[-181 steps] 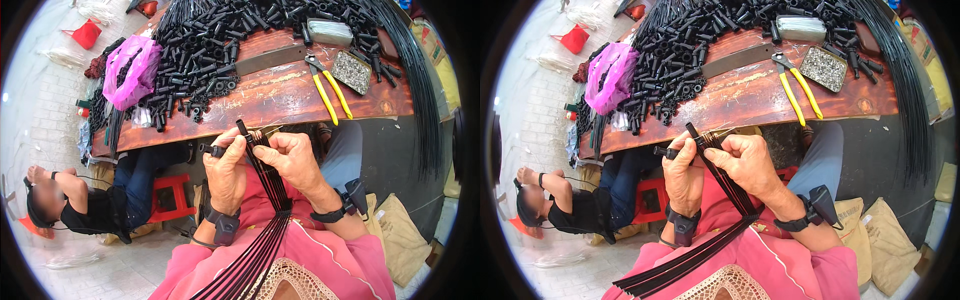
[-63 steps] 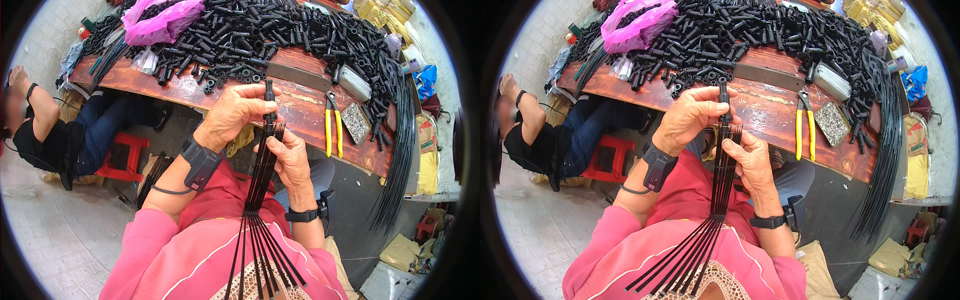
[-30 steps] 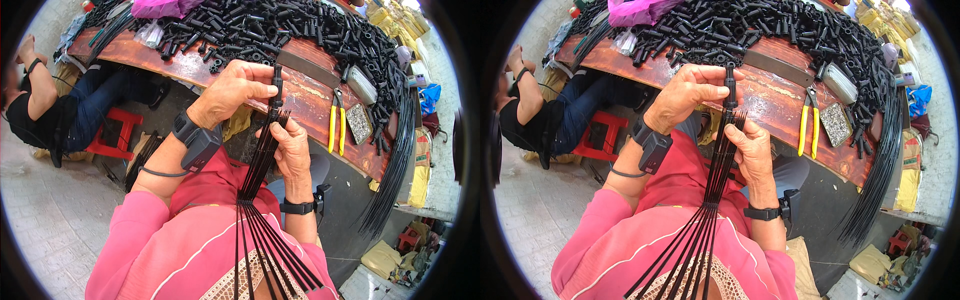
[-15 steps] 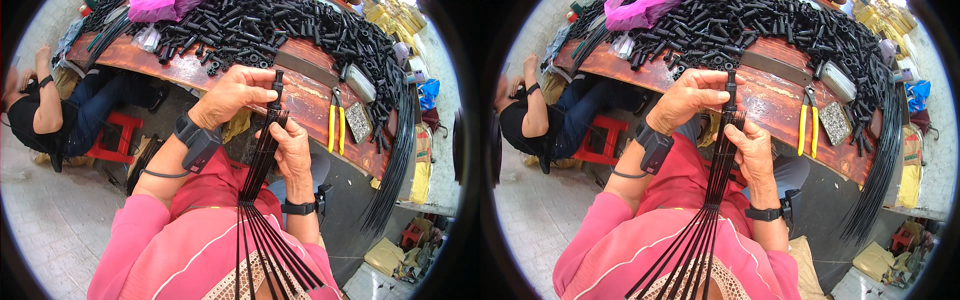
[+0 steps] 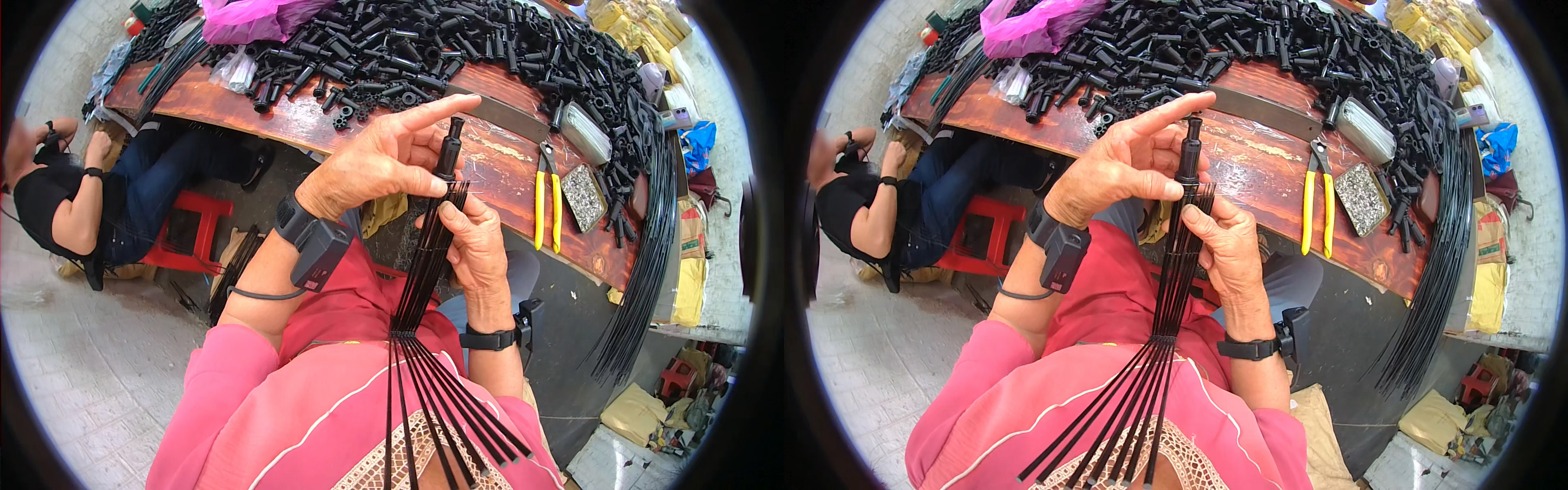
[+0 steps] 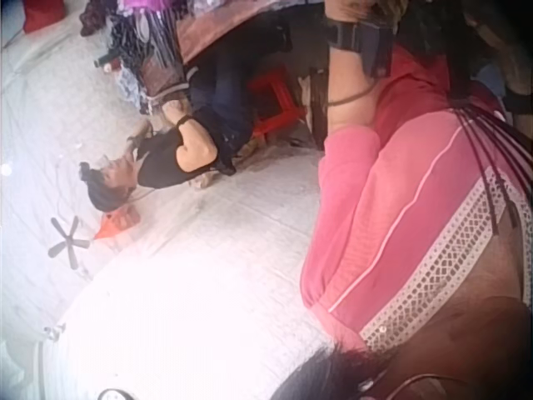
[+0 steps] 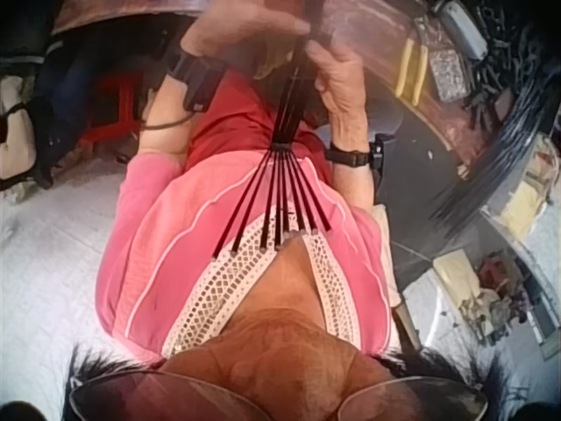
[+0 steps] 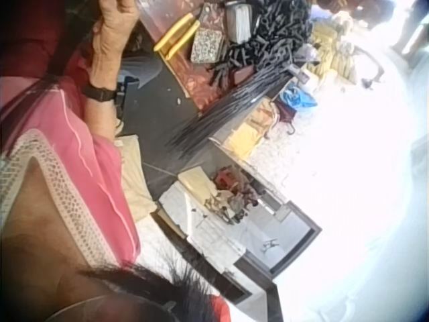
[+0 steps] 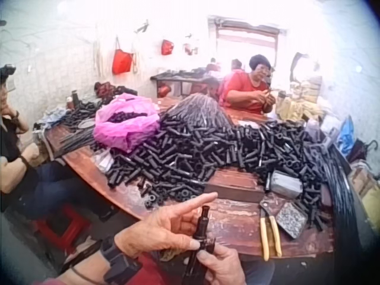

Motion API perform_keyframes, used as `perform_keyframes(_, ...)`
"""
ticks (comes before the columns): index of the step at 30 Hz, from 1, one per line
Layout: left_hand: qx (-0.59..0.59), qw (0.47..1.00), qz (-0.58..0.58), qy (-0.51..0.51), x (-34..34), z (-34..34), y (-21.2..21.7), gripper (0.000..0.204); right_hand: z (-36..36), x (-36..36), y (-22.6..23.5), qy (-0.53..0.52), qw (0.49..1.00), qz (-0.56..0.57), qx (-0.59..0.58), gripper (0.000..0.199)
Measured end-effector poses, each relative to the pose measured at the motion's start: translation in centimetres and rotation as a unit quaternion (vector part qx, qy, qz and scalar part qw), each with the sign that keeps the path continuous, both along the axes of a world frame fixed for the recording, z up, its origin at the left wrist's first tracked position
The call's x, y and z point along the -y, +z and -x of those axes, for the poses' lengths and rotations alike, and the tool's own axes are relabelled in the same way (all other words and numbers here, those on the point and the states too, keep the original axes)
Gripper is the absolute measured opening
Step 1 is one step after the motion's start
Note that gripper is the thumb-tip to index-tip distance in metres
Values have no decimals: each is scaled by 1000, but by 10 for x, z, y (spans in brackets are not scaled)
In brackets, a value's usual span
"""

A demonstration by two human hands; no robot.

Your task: Assembling the internal ribs and shaft mechanism of umbrellas at a factory workstation.

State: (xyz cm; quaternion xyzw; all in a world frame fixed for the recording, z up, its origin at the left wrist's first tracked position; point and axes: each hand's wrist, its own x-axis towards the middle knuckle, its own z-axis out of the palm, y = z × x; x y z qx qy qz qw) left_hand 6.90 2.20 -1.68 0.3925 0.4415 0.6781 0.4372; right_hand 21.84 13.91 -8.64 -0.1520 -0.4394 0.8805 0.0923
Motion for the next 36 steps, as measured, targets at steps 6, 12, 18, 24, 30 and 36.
perform_keyframes(6, -51, 999, 9, -17, 1, 0, -14, 65, 1, 1, -2, -7, 1000, 3, 5, 26)
perform_keyframes(12, -85, 996, 13, -6, 0, 1, -13, 60, 1, -2, -6, 0, 1000, -9, 12, 26)
perform_keyframes(18, -53, 997, 52, -2, 3, 3, -9, 63, 0, -1, -2, 15, 1000, 5, 3, 25)
perform_keyframes(24, -62, 996, 59, -6, 0, 8, -14, 69, -1, 0, 0, 20, 1000, 15, -7, 26)
perform_keyframes(30, -29, 999, -14, -25, -4, 15, -40, 75, -2, 5, 15, 3, 998, 66, -18, 24)
perform_keyframes(36, 28, 996, -77, -45, -5, 12, -49, 73, -2, -1, 1, 39, 997, 64, -21, 27)
